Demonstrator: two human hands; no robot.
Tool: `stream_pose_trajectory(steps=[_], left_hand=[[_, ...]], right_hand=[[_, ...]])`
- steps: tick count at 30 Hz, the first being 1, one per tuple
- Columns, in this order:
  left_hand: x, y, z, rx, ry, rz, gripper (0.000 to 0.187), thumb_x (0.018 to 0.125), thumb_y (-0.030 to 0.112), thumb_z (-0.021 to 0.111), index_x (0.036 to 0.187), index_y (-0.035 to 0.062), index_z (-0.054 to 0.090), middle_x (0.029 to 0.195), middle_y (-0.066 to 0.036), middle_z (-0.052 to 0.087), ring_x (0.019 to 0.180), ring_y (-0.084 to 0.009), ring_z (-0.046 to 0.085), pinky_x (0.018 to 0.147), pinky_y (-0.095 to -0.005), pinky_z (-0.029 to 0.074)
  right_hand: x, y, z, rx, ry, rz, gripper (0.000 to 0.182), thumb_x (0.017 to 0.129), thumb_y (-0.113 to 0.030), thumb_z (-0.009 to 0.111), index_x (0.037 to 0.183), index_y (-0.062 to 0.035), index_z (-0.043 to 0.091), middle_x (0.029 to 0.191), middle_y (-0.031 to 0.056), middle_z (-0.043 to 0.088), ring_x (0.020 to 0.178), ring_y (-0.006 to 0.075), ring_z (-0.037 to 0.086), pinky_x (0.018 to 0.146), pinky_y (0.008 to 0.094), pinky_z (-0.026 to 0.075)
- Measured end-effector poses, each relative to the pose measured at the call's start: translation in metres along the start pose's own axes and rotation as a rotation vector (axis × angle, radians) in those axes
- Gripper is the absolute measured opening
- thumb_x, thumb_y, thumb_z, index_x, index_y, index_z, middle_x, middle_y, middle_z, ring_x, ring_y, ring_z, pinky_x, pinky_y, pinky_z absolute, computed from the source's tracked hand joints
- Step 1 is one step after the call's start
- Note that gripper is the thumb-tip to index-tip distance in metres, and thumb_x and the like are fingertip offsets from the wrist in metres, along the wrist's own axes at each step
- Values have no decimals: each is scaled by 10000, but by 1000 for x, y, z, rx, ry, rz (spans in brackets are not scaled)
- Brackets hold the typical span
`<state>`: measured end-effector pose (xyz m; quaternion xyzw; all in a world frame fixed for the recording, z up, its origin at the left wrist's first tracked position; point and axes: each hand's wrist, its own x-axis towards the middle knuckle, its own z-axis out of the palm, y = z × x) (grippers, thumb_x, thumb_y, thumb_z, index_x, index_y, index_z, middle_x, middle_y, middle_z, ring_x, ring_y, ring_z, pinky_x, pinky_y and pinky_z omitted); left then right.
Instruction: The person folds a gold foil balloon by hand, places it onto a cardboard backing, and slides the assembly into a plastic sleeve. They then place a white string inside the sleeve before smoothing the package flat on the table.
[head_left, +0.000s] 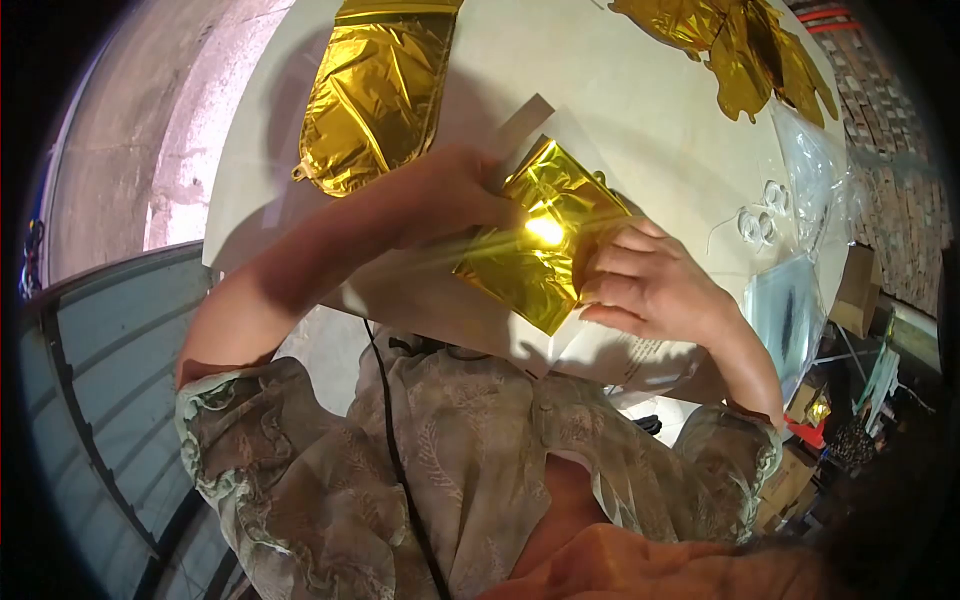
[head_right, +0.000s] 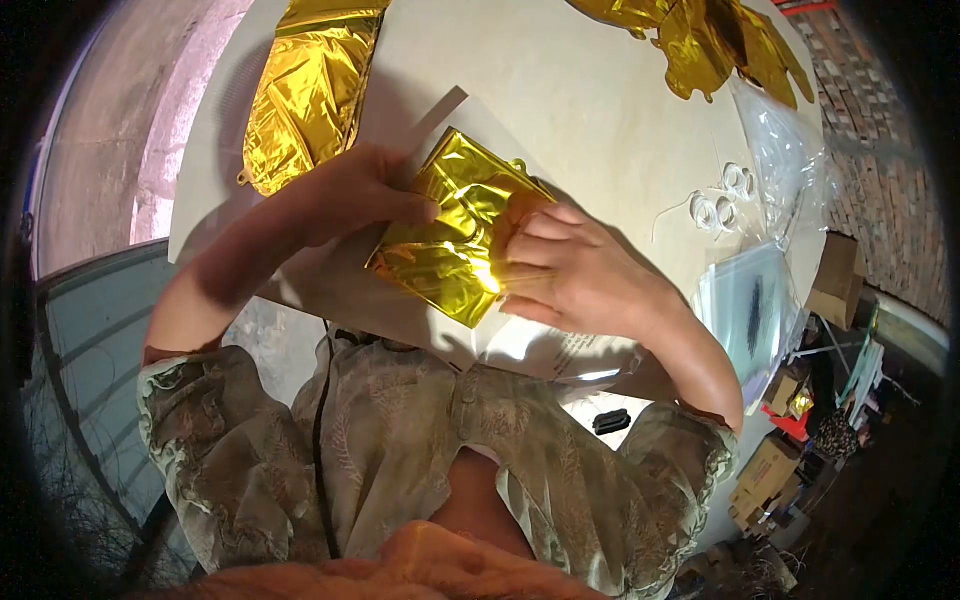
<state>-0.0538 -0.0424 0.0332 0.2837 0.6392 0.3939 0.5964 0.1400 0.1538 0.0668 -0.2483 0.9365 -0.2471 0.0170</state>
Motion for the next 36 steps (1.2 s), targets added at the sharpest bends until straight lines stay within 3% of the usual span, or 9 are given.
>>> stream_pose_trajectory(steps=[9,21,23,27,29,30,31,34,36], left_hand=[[-3,7,0,-45,-26,28,252,879,130,689,1065,-40,670,925,-45,707,829,-85,630,777,-273,515],[5,4,2,-75,119,155,255,826,182,693,943,-44,682,796,-43,679,735,-89,604,687,-286,493],[6,5,0,73,91,54,293,881,176,694,1058,-55,659,931,-51,695,830,-93,625,756,-265,508],[2,22,6,134,61,97,314,877,217,700,1037,-52,665,908,-40,685,823,-89,609,756,-262,501],[4,20,6,155,116,30,331,869,237,707,1029,-51,670,900,-39,680,818,-88,598,758,-265,498],[5,13,14,-50,165,159,281,851,179,677,966,-78,675,794,-58,672,738,-96,579,694,-298,492],[5,14,16,-29,144,172,281,851,179,677,966,-78,675,794,-58,672,738,-96,579,694,-298,492],[4,18,14,14,150,94,276,864,162,667,988,-85,669,818,-65,682,755,-97,585,698,-296,496],[6,13,16,17,158,85,272,863,162,668,985,-82,670,814,-63,683,751,-96,584,697,-293,494]], right_hand=[[1,-20,22,-20,-56,-162,168,744,-226,782,812,-117,673,876,-3,581,898,207,555,848,349,436],[-1,-5,11,-6,-2,-100,170,754,-212,793,822,-122,667,884,-23,603,886,210,555,852,368,450],[0,-6,13,-13,53,-87,215,725,-225,815,862,-126,682,914,-13,596,918,220,554,885,374,457],[-10,-12,20,-20,155,-21,249,722,-243,819,915,-137,702,1048,11,616,1018,236,565,970,399,445],[-14,-26,21,-168,321,129,330,723,-274,817,999,-138,700,1204,68,593,1123,276,559,1032,437,423],[-26,-26,27,-202,290,217,706,675,-365,847,1274,-101,582,1419,174,456,1292,364,463,1108,500,341],[-29,-28,26,-220,307,238,706,675,-365,847,1274,-101,582,1419,174,456,1292,364,463,1108,500,341],[-43,-24,34,-180,266,578,1339,558,-569,862,1521,10,133,1573,277,127,1467,423,135,1180,532,159],[-48,-20,41,-174,244,620,1327,574,-597,841,1521,11,137,1574,273,129,1470,416,128,1186,525,143]])
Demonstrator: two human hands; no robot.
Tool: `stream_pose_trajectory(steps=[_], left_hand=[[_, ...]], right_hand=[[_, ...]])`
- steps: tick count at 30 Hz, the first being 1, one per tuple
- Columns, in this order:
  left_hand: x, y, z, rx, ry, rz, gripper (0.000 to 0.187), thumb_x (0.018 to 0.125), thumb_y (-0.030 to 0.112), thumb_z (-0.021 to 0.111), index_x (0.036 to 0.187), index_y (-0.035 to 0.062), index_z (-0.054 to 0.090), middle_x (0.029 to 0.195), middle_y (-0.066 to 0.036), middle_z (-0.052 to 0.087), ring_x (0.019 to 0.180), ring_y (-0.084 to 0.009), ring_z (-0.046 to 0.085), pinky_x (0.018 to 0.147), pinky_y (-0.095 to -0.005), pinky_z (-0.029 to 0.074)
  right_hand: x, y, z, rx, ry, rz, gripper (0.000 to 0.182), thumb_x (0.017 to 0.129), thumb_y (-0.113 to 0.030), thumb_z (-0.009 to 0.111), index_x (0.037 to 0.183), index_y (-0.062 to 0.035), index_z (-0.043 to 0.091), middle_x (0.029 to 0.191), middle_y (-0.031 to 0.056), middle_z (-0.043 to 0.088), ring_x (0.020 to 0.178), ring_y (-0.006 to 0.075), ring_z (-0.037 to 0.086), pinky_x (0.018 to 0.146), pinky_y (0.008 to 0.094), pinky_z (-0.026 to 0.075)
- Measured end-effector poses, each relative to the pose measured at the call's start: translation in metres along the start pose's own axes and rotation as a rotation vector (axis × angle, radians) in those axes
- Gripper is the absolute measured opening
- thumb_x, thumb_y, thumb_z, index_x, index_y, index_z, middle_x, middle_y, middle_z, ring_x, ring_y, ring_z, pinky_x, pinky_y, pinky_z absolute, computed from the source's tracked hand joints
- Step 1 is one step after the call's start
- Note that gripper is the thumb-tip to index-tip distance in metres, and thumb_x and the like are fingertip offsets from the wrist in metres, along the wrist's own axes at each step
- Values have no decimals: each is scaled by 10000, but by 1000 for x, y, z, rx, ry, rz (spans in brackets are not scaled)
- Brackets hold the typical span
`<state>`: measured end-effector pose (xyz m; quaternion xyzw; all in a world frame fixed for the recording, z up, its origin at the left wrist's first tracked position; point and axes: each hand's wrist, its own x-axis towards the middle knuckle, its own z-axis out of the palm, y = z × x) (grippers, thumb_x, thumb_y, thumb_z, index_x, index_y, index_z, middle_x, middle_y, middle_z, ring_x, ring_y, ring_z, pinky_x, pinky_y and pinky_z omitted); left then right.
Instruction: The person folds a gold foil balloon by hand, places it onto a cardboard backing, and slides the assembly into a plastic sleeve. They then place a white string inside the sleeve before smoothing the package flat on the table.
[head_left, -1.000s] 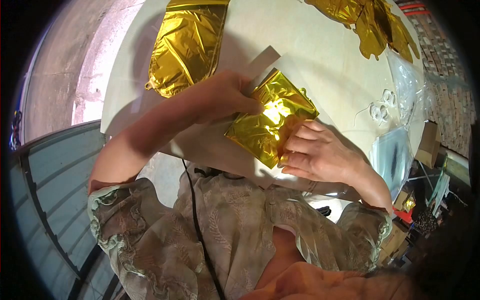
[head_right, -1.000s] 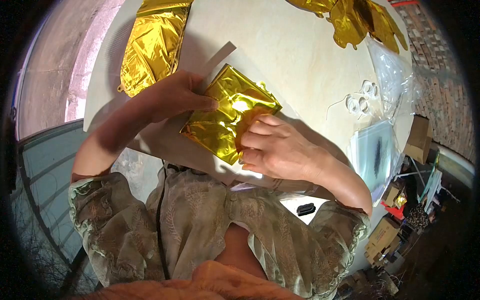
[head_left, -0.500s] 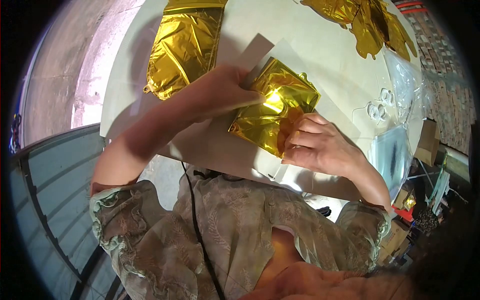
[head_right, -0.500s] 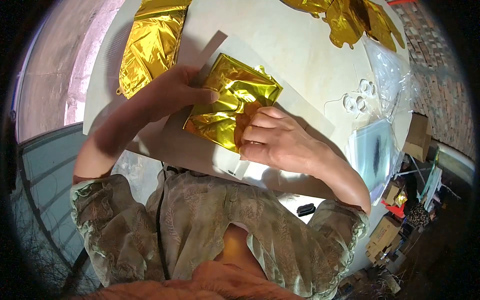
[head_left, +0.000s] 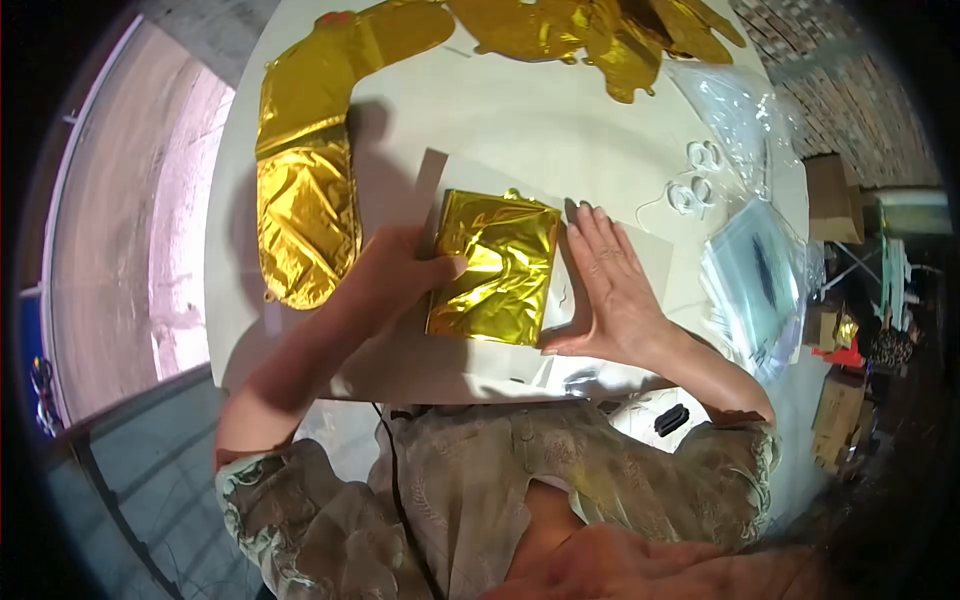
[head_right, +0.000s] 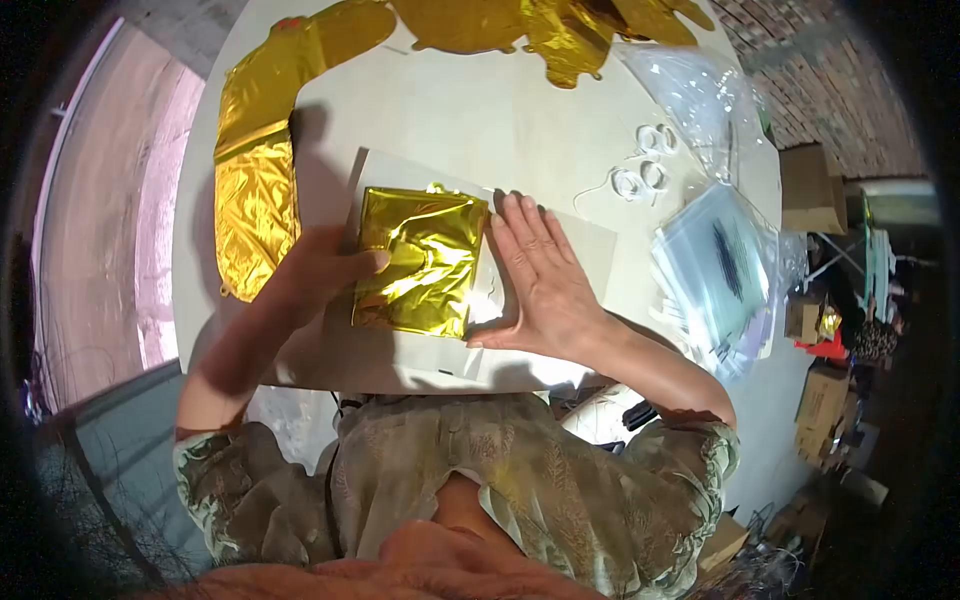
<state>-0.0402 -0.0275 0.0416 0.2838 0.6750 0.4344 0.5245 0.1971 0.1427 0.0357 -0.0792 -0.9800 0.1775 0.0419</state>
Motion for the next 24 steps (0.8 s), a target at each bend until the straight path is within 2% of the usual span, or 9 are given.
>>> stream_pose_trajectory(steps=[2,6,9,11,15,17,18,22,24], left_hand=[[6,-13,-1,0,18,23,250,858,156,670,962,-71,672,798,-57,681,733,-96,582,689,-289,491],[2,-1,5,120,31,-57,255,856,164,683,982,-57,671,817,-50,680,746,-103,586,697,-294,492],[3,-8,10,-34,25,-61,287,853,138,713,1053,-61,661,939,-76,685,839,-136,630,797,-302,508],[2,-9,12,-43,39,-82,292,844,183,721,983,-68,667,866,-61,676,779,-116,588,711,-301,491],[0,-2,23,-125,76,-154,282,843,179,728,956,-72,666,854,-66,670,766,-113,591,682,-293,491],[7,-13,22,-161,-17,-220,346,841,146,755,1044,-88,600,939,-109,656,840,-193,655,730,-356,559],[6,-12,23,-256,-61,-224,344,849,133,745,1075,-83,603,970,-119,660,836,-200,664,753,-359,570],[8,-14,25,-214,-85,-140,346,861,122,728,1116,-75,603,1001,-127,667,844,-200,670,760,-349,567],[7,-8,29,-190,-91,-230,348,872,119,713,1147,-64,603,1022,-125,673,862,-190,670,779,-350,564]], right_hand=[[-3,1,5,8,-49,29,1318,610,-658,791,1519,23,124,1577,267,122,1478,403,97,1199,509,90],[-3,1,8,30,-24,-1,1304,619,-671,775,1511,39,142,1574,268,133,1476,400,109,1200,508,90],[0,-2,3,21,-57,25,1298,625,-679,764,1506,51,151,1571,269,144,1476,401,111,1200,510,88],[0,-2,2,20,-42,13,1295,629,-680,761,1505,54,150,1570,268,147,1476,399,112,1201,510,86],[4,-4,2,26,-33,-7,1289,639,-674,758,1505,58,144,1570,263,153,1478,391,115,1201,511,77],[8,-6,4,35,-38,-26,1283,644,-667,759,1505,57,142,1570,266,151,1478,392,111,1201,512,70],[10,-5,5,45,-48,-45,1276,649,-660,759,1506,55,141,1569,269,148,1478,393,107,1201,512,63],[17,-3,8,81,-26,-79,1261,660,-647,761,1506,52,140,1568,272,145,1479,394,98,1201,511,54],[22,-4,9,118,-9,-124,1249,662,-637,766,1504,48,147,1569,269,146,1478,394,101,1201,510,55]])
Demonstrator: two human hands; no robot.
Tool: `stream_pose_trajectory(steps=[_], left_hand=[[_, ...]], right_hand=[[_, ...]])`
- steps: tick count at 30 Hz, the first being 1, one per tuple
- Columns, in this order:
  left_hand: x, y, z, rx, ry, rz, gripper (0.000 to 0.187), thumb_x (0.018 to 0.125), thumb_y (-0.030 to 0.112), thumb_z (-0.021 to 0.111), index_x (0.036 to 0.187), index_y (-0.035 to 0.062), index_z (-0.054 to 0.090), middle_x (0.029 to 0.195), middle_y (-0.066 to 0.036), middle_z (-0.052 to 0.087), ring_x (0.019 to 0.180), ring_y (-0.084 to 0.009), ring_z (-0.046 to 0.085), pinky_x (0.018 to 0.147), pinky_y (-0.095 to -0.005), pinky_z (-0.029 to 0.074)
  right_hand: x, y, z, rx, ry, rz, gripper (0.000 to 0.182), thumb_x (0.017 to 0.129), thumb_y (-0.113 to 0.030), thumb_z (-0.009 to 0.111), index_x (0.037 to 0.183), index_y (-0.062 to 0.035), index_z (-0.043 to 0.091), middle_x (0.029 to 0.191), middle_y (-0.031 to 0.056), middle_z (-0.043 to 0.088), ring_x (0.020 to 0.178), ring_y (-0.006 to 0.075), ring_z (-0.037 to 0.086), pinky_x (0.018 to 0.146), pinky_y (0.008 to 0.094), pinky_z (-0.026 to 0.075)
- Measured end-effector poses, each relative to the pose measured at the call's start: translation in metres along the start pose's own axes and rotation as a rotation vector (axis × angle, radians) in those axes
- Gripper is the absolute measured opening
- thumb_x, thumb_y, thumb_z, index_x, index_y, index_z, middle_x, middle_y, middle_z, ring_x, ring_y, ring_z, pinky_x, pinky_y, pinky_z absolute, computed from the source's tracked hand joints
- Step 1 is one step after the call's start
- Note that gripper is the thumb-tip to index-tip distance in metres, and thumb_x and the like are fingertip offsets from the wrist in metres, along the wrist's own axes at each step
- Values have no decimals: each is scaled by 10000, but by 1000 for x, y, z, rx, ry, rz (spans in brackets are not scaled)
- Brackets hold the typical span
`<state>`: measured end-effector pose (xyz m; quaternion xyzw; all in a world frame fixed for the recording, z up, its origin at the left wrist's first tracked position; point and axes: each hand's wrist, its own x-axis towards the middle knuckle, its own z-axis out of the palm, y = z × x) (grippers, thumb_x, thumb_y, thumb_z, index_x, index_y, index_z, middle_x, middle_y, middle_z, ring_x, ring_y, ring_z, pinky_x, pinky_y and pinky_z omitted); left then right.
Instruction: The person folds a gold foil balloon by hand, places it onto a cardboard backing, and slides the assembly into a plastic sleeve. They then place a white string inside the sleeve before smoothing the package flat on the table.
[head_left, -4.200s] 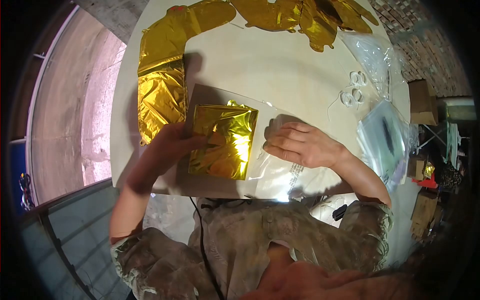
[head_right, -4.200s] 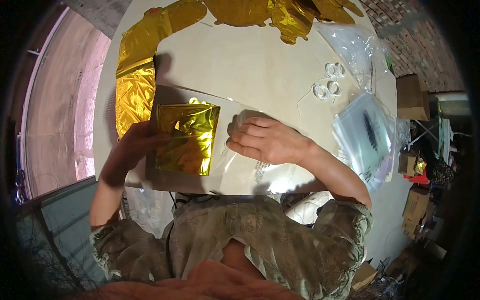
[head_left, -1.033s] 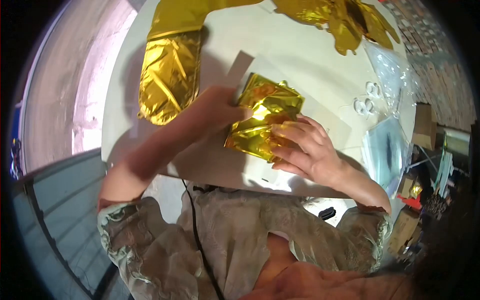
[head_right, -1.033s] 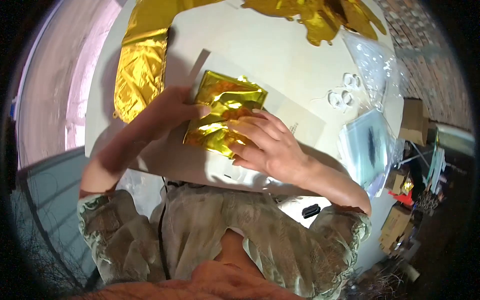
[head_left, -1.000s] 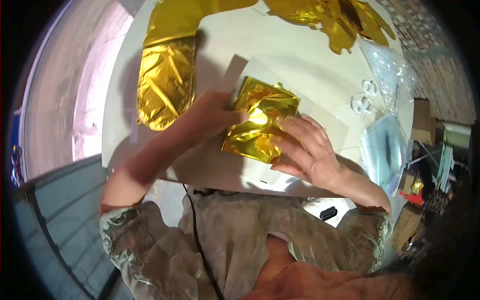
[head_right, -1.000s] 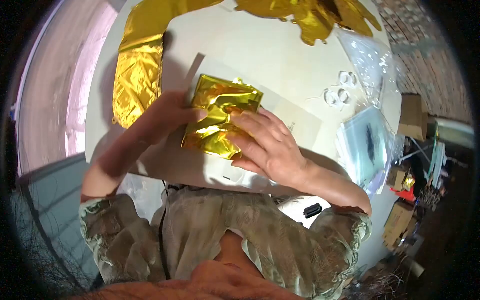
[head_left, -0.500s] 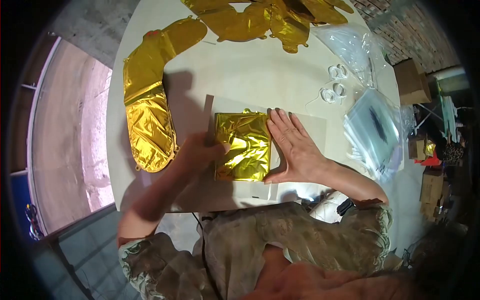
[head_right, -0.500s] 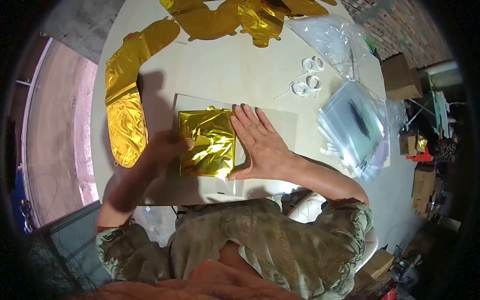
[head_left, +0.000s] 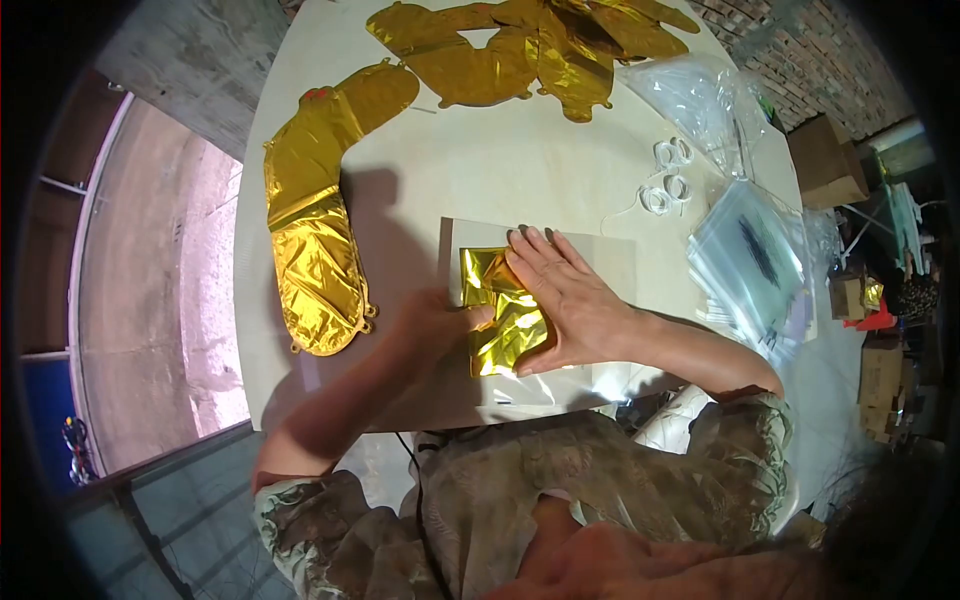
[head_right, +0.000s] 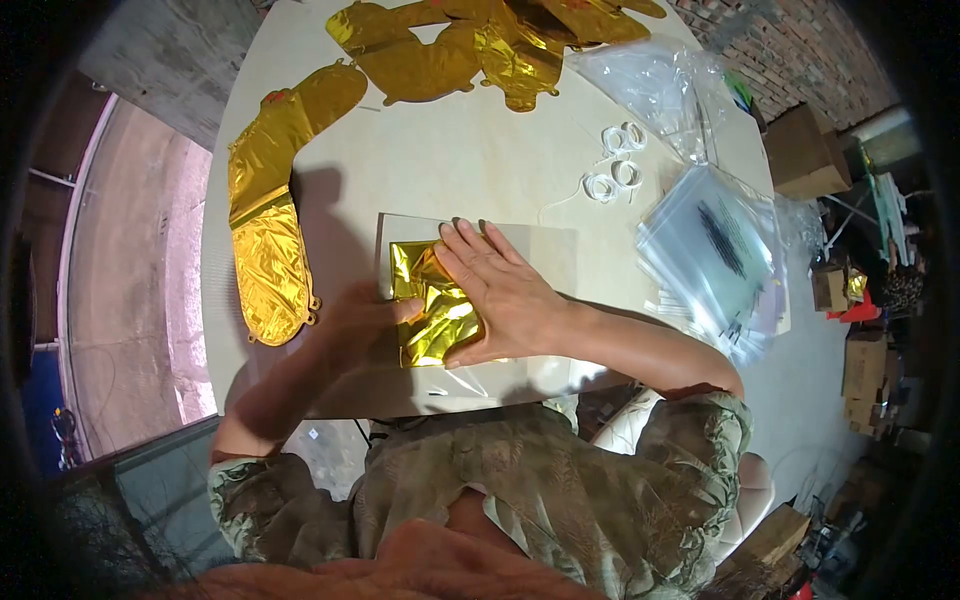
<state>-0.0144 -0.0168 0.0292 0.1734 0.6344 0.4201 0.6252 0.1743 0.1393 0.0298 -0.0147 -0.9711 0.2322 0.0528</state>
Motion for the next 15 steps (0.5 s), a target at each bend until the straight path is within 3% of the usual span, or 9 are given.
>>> stream_pose_trajectory(steps=[7,9,10,12,13,15], left_hand=[[-10,3,13,-114,34,88,329,887,188,706,1097,-55,634,972,-98,684,828,-155,657,721,-310,536],[-7,2,8,446,162,-41,341,894,230,704,1090,-43,648,969,-77,687,852,-131,631,734,-296,504],[-11,1,8,457,177,-27,341,894,230,704,1090,-43,648,969,-77,687,852,-131,631,734,-296,504],[-26,-8,15,271,196,226,341,910,233,686,1115,-36,644,996,-50,678,896,-109,591,796,-295,476],[-30,-10,18,277,201,240,341,910,233,686,1115,-36,644,996,-50,678,896,-109,591,796,-295,476],[-34,-14,24,-4,151,361,327,926,217,667,1131,-37,638,1037,-36,669,945,-104,571,859,-300,453]], right_hand=[[16,3,-4,0,-16,-84,1236,657,-632,772,1507,26,163,1570,262,157,1477,393,110,1201,514,61],[18,4,-18,69,-52,-62,1183,685,-605,766,1518,-12,171,1575,250,162,1481,388,101,1199,514,58],[12,8,-22,105,71,-70,1092,731,-564,750,1519,-40,206,1570,236,204,1475,392,140,1193,515,77],[-5,12,-26,9,377,14,815,837,-360,723,1476,-36,333,1525,217,332,1439,395,263,1167,504,194],[-13,16,-31,0,388,5,815,837,-360,723,1476,-36,333,1525,217,332,1439,395,263,1167,504,194],[-26,17,-39,68,568,233,751,860,-288,718,1462,-26,352,1512,182,368,1415,332,326,1143,454,275]])
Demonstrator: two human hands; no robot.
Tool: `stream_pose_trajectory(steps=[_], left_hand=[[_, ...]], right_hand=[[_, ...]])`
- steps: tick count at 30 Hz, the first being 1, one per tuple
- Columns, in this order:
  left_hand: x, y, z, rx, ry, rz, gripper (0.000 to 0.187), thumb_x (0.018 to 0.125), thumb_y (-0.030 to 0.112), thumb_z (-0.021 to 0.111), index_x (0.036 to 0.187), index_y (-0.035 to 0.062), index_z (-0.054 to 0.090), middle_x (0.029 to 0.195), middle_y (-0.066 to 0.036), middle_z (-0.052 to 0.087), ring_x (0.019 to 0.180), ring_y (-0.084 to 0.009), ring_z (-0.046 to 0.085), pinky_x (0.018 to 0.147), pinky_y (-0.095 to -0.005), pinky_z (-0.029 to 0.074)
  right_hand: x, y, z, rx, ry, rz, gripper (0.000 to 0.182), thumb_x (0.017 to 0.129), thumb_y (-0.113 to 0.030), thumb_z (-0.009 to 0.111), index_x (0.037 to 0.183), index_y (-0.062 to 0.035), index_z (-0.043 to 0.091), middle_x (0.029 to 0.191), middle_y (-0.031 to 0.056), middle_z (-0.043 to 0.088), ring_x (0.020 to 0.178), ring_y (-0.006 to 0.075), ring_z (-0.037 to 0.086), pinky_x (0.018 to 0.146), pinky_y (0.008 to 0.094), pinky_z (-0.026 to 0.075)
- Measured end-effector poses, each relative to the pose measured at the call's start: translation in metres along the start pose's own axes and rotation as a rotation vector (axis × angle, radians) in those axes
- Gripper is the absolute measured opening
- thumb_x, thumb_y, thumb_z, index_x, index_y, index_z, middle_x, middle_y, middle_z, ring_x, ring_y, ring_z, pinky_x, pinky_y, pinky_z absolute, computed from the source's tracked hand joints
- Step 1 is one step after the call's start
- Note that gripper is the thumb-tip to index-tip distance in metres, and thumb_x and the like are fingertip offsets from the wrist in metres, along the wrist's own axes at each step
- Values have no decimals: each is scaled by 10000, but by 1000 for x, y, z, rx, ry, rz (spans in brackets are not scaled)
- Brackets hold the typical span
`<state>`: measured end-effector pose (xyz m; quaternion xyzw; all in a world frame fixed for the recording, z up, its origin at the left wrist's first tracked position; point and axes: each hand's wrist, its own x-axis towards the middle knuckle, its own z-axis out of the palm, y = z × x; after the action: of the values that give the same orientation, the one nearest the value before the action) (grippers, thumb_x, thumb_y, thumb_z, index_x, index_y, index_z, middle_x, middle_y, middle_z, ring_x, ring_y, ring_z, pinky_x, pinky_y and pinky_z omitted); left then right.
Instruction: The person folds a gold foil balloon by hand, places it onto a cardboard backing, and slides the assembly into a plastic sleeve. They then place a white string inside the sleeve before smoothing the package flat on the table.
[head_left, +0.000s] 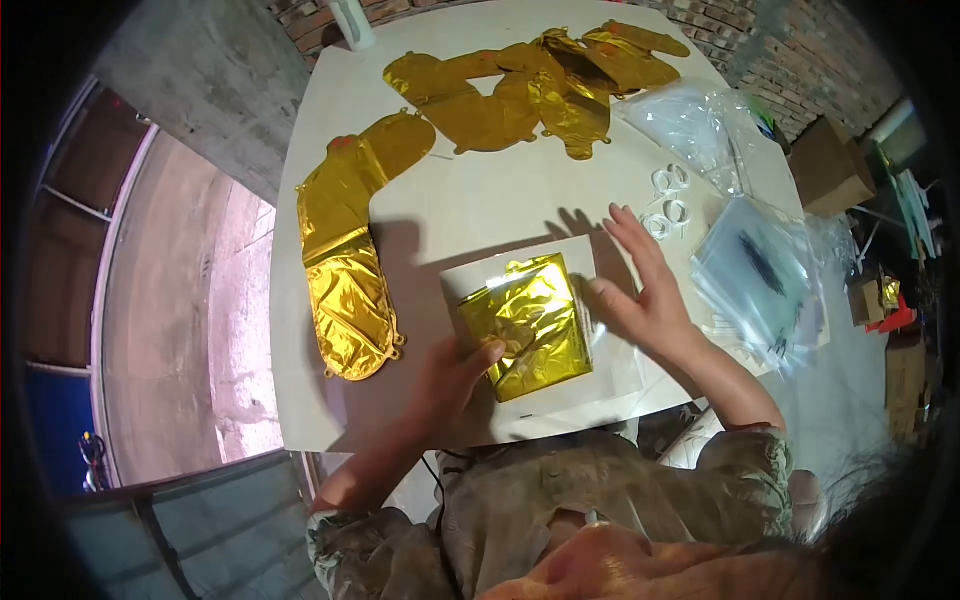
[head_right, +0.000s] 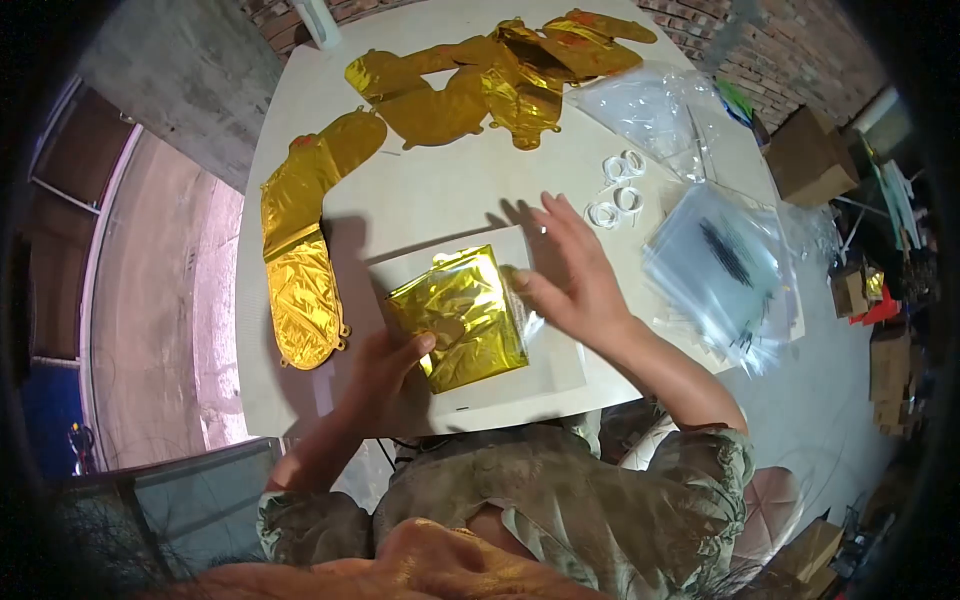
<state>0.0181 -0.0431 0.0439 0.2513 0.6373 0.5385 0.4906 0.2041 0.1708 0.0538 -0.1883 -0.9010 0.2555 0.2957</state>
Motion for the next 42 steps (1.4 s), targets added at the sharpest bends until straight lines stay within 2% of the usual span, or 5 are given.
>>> stream_pose_trajectory(steps=[7,11,26,36,42], left_hand=[[-8,-5,-2,58,-44,41,311,941,196,650,1146,-37,633,1082,-32,665,991,-94,575,890,-280,445],[-9,-8,0,-32,-23,16,314,937,195,651,1146,-39,631,1082,-36,666,988,-94,573,892,-282,447],[0,-5,1,-224,18,-73,262,922,175,655,1092,-25,664,1022,-61,678,934,-139,609,870,-319,467],[-5,10,-30,13,124,-240,230,892,166,693,1029,-18,676,917,-21,677,799,-92,600,733,-245,483],[-10,-3,-49,128,135,-29,200,903,134,678,1035,-16,689,964,-53,696,861,-101,614,772,-267,495]], right_hand=[[-14,15,-5,965,-45,647,350,971,-162,613,1282,-20,539,1046,37,644,968,116,603,882,274,486],[-18,16,-4,926,-43,627,160,964,-168,626,1012,-18,654,866,17,667,774,68,596,692,222,492],[-32,-7,2,826,-35,882,255,1011,-271,550,917,-36,573,679,-26,579,522,13,412,469,185,317],[-35,24,-19,-128,62,606,220,991,-215,576,965,-2,622,608,54,574,563,82,511,528,272,426],[-31,22,-46,-449,-68,626,147,886,-139,628,955,-11,641,772,185,666,729,338,674,609,413,517]])
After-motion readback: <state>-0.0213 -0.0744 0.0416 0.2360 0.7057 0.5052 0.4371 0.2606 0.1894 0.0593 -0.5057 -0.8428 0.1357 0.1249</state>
